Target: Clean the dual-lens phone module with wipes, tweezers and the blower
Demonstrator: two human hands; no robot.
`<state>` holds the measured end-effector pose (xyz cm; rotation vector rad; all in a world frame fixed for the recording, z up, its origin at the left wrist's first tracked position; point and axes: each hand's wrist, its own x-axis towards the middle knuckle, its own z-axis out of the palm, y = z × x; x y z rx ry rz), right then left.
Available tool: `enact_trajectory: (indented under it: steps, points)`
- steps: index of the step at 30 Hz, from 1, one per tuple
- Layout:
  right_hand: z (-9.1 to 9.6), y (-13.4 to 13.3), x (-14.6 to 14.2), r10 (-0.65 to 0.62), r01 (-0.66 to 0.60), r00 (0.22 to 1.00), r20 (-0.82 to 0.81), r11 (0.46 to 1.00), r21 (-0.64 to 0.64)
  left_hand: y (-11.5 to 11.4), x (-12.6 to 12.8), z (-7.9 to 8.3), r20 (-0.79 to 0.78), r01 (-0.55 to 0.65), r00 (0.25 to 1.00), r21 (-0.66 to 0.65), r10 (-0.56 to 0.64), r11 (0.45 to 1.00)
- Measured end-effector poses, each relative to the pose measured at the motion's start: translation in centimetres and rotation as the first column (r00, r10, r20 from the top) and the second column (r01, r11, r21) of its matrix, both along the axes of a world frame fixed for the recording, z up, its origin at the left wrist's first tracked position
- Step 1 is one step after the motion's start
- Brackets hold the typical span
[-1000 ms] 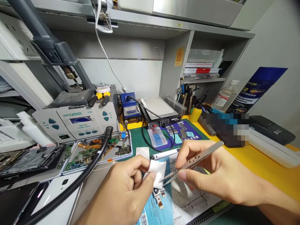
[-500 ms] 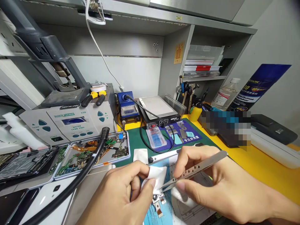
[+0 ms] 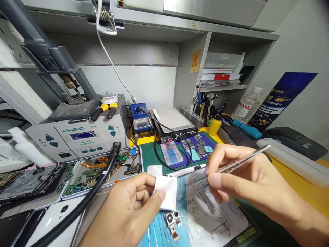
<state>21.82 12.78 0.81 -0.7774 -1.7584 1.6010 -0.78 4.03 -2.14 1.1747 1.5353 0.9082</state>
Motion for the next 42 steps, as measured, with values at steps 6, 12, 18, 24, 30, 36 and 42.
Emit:
enact_trajectory:
  steps: [6, 12, 18, 24, 30, 36, 42]
  points:
    - [-0.6, 1.1, 0.1, -0.045, 0.036, 0.991, -0.127, 0.996, -0.076, 0.0, 0.3, 0.6, 0.126, -0.086, 0.988, -0.008, 0.087, 0.996]
    - [-0.8, 1.2, -0.2, -0.012, 0.005, 0.998, -0.067, 0.994, -0.106, -0.2, 0.5, 0.3, 0.163, -0.118, 0.980, 0.031, 0.112, 0.993]
    - [-0.5, 1.2, -0.6, 0.047, -0.052, 0.999, -0.027, 0.978, -0.201, -0.2, 0.6, 0.2, 0.200, -0.127, 0.973, 0.042, 0.117, 0.991]
    - [-0.6, 1.6, -0.6, 0.049, -0.059, 0.997, -0.057, 0.979, -0.195, -0.1, 0.2, -0.4, 0.199, -0.109, 0.975, 0.068, 0.094, 0.992]
    - [0.4, 3.9, 0.5, -0.030, 0.030, 0.999, 0.014, 1.000, 0.009, 0.0, -0.4, -0.9, 0.176, -0.064, 0.983, 0.093, 0.047, 0.994]
    - [2.0, 4.8, 5.7, -0.043, -0.024, 0.911, 0.411, 0.987, 0.157, 0.1, -0.4, -1.0, 0.157, -0.010, 0.987, 0.165, -0.017, 0.986]
    - [0.9, 4.1, 6.1, -0.250, -0.016, 0.619, 0.744, 0.944, 0.330, 0.0, -0.3, -1.3, 0.151, -0.015, 0.988, 0.234, -0.021, 0.972]
